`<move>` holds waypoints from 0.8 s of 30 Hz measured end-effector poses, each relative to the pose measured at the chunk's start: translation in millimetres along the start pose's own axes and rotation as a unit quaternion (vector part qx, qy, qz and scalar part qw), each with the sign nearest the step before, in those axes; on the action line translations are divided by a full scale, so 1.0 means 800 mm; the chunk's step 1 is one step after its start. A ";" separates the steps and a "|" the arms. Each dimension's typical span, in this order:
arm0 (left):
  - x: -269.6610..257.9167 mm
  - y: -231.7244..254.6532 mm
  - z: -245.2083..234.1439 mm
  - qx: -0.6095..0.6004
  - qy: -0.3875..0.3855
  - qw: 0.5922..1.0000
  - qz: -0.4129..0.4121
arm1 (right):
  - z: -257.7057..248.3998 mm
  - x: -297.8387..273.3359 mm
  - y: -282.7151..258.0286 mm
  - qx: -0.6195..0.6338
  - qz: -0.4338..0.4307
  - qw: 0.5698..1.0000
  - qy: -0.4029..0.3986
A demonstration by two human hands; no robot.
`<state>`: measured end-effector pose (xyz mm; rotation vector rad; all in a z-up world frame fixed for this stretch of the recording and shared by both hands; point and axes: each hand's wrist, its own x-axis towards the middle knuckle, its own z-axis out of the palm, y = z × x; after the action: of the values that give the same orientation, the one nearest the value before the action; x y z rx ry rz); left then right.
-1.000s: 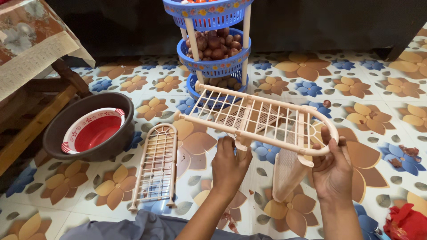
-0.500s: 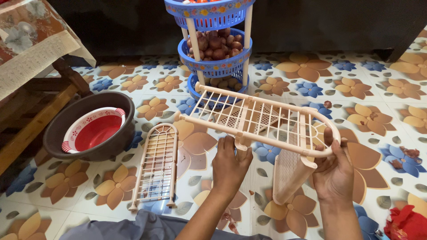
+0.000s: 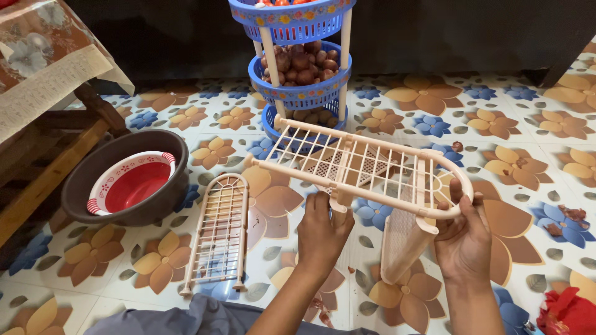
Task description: The person assembles a beige plastic storage rack by hand, connecting side frames to a base and inserting crossbars. The person wipes the rack with a red cloth during assembly and adjusts the components to secure them.
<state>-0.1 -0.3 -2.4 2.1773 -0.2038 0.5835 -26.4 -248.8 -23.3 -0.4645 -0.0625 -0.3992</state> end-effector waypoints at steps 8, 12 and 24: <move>0.001 -0.004 0.001 0.001 0.004 1.000 0.003 | 0.003 0.001 0.000 -0.036 0.000 0.999 -0.012; 0.001 -0.005 0.000 0.005 0.001 1.000 0.004 | 0.006 0.002 -0.001 -0.061 -0.004 0.998 -0.008; 0.002 -0.003 -0.004 0.006 -0.008 1.000 0.008 | 0.004 0.003 -0.005 -0.098 -0.003 0.995 -0.019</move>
<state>0.8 3.4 -1.6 2.1935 -0.2270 0.5777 -25.4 -251.6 -18.7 -0.6661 -0.0612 -0.4048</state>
